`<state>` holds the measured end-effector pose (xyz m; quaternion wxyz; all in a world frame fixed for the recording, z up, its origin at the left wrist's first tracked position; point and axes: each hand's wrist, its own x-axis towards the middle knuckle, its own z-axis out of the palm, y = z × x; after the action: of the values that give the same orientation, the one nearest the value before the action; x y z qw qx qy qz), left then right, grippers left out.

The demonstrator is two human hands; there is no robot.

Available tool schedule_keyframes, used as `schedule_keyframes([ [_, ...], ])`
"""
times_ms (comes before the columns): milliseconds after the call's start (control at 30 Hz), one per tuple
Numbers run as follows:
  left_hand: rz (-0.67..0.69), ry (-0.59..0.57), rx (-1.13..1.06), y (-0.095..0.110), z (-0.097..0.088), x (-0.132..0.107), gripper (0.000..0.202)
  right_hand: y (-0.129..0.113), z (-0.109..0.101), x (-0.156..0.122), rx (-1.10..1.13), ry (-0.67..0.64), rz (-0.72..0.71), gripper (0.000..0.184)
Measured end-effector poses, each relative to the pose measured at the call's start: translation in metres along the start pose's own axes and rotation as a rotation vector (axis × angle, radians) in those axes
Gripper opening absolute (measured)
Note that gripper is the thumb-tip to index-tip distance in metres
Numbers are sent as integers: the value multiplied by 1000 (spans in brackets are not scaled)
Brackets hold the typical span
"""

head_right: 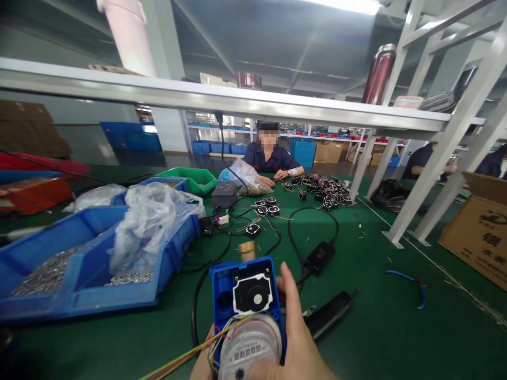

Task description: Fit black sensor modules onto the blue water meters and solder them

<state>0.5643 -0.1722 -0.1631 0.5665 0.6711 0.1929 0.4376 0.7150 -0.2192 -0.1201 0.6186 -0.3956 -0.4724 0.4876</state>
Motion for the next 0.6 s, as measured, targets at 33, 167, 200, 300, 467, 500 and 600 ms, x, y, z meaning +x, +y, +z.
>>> schedule_keyframes([
  [33,24,21,-34,1,4,0,85,-3,-2,2,-40,14,-42,115],
  [167,71,0,-167,3,19,4,88,-17,-6,10,-84,31,-204,100],
  [200,88,-15,-203,3,22,4,87,-21,-6,11,-85,40,-236,98],
  [300,125,-47,-249,3,25,3,90,-31,-5,9,-66,38,-239,93],
  [467,9,-68,-179,12,25,-4,88,-40,-4,0,-49,-24,-131,84],
  [500,-5,-73,-171,13,25,-5,87,-40,-4,-1,-63,-18,-129,83],
  [600,-16,-99,-136,9,25,-6,82,-39,-3,-1,-94,19,-153,77],
])
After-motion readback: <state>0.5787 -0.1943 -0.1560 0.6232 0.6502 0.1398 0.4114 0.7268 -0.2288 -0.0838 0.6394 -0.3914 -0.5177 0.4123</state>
